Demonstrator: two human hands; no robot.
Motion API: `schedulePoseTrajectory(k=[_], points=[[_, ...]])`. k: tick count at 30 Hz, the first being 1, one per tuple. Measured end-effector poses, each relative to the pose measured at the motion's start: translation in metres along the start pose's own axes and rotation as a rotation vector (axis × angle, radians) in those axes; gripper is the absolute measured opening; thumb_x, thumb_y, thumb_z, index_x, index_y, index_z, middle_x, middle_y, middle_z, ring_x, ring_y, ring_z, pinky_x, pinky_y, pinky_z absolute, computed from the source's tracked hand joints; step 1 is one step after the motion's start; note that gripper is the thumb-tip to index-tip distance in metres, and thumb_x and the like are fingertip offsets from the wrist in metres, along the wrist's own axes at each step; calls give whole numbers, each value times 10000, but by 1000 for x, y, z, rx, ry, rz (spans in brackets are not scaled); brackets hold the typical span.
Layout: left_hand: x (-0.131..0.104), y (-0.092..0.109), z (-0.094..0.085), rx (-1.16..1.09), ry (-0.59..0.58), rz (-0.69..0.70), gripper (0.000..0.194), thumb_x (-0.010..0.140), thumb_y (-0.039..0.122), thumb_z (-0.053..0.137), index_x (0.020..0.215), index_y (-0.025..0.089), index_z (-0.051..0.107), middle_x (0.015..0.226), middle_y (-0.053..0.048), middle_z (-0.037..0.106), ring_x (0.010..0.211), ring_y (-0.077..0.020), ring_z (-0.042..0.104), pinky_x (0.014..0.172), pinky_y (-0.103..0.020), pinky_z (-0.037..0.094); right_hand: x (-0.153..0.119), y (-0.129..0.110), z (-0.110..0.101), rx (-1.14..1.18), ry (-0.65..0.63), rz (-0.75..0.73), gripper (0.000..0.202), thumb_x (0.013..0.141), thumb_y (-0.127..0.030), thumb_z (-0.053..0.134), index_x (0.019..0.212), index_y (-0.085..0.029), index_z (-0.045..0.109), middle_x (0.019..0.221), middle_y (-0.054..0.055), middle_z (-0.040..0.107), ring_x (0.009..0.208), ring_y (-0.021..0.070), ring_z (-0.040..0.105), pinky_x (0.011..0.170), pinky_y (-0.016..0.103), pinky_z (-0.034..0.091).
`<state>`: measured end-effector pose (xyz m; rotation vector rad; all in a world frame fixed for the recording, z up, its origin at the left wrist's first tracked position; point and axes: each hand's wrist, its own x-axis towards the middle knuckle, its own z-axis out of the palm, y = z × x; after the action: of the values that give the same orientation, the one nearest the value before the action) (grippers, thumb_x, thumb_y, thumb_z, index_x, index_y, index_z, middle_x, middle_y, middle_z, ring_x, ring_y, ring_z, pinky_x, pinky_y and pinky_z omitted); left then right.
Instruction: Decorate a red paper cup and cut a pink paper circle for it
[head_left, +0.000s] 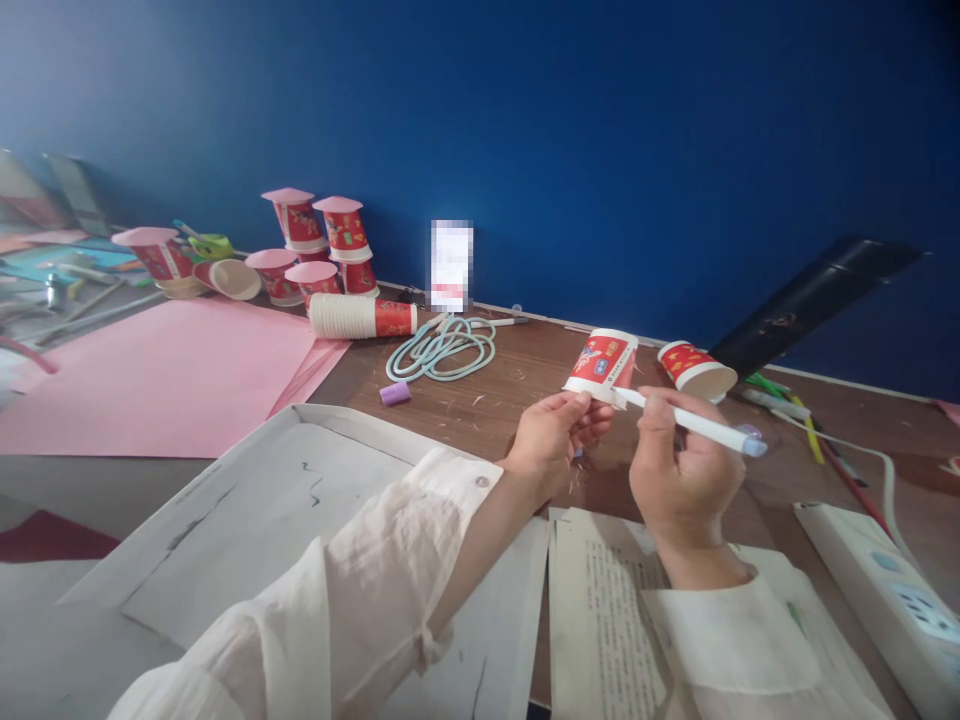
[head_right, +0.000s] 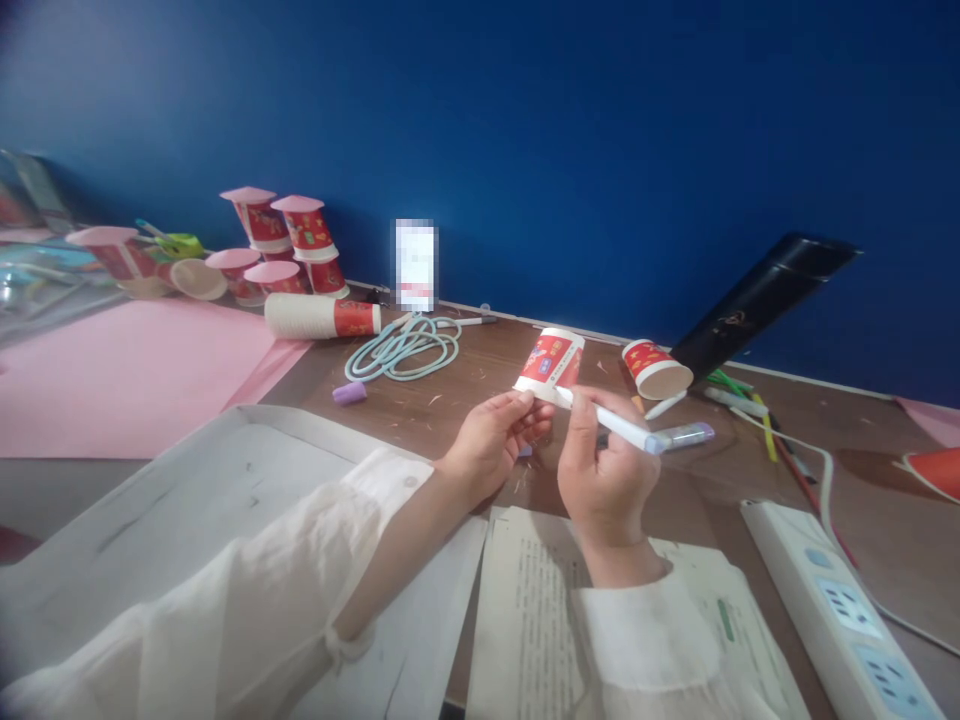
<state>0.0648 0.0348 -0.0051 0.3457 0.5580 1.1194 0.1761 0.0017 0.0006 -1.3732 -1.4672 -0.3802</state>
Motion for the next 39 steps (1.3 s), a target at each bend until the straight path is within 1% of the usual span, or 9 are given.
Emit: schedulePoseTrajectory(k=[11,19,21,23,26,27,30,33,39], points=[[2,-1,-1,-28,15,-19,180,889,93,563,743,78,667,720,-76,675,680,-104,641,714,-216,508,0,0,0,14,-49,4,256,951,-321,525,916,-158,720,761,75,715,753,214,689,739,345,538],[1,0,-1,-29,17,-22,169,882,85,554,744,79,652,723,-73,670,665,-99,631,709,-211,508,0,-3,-2,29,-3,39,253,950,-342,533,902,-164,707,732,54,694,681,183,653,685,322,515],[2,0,-1,-69,34,-28,172,894,93,538,761,81,647,715,-71,664,657,-98,626,692,-208,513,1,-2,-1,125,65,117,248,961,-357,520,960,-171,685,699,24,659,624,159,622,655,311,508],[2,1,-2,-108,32,-55,177,904,106,527,772,85,642,704,-66,654,646,-96,620,669,-201,514,3,3,4,285,141,240,255,967,-391,510,1045,-186,641,759,15,671,625,145,626,680,320,521],[1,2,-3,-137,-40,-110,156,900,114,543,779,86,638,691,-56,639,642,-94,618,643,-191,517,6,17,14,594,208,534,305,938,-475,530,1096,-216,568,933,34,718,804,170,702,804,367,551],[0,3,-3,-142,-69,-127,151,897,114,551,776,86,636,685,-53,634,646,-95,621,641,-189,519,7,21,18,679,203,656,336,919,-513,536,1087,-223,561,952,36,722,842,182,711,790,370,562],[-3,5,-3,-124,-126,-187,156,894,119,559,759,88,632,663,-49,620,623,-93,608,625,-185,522,8,26,23,774,112,881,455,887,-617,507,1095,-219,581,990,46,716,854,194,715,670,334,578],[-3,5,-4,-81,-149,-233,165,897,114,553,755,86,633,656,-49,619,591,-84,590,617,-182,521,8,23,25,800,78,954,529,836,-671,548,1119,-226,597,956,24,698,786,179,698,612,303,561],[-4,2,-2,-14,-148,-207,152,891,113,576,774,80,666,702,-63,663,685,-101,644,698,-197,533,4,25,28,678,123,856,581,794,-701,593,1068,-189,605,871,17,677,701,153,649,583,274,507]])
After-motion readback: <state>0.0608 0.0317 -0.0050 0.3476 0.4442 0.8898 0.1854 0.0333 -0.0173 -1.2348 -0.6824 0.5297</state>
